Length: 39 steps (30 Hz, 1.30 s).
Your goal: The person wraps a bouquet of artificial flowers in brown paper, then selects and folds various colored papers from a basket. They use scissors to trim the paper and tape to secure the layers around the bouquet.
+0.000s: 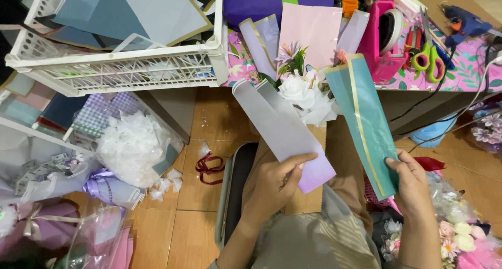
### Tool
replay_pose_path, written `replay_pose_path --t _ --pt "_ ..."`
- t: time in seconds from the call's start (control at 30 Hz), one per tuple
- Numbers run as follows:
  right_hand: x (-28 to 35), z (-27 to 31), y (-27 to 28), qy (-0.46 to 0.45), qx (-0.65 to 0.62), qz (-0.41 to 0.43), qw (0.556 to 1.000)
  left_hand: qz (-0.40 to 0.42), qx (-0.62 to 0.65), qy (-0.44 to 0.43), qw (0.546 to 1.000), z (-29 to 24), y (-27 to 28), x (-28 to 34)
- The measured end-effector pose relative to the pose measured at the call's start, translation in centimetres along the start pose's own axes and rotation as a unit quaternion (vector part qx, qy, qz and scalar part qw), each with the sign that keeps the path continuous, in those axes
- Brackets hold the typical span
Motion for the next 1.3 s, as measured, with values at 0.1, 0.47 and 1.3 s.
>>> replay_pose_path --t 0.1,0.47,1.3 --pt "0.2 0.4 -0.3 -0.009 -0.003 0.000 1.000 -0.004 -0.006 -0.022 1.000 -0.1 0.1 0.2" --pt "-0.4 -0.8 0.2 0.003 -0.011 -0.002 1.000 0.001 0.016 -0.042 0.999 -1.0 0.7 0.6" --pt "-0.8 -0.2 -0.1 0.053 -0.014 0.080 0.995 -0.017 -0.003 -0.077 0.997 -2.7 2.0 1.2"
Point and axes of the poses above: each hand's wrist, its own x-axis away from the middle knuckle, its own y-axis out of the back of the hand, z = x × y, the point moved 1 cm from there along -x, towards the middle knuckle, and after that the axes turned 7 degrees about y, right-handed, at the moved point
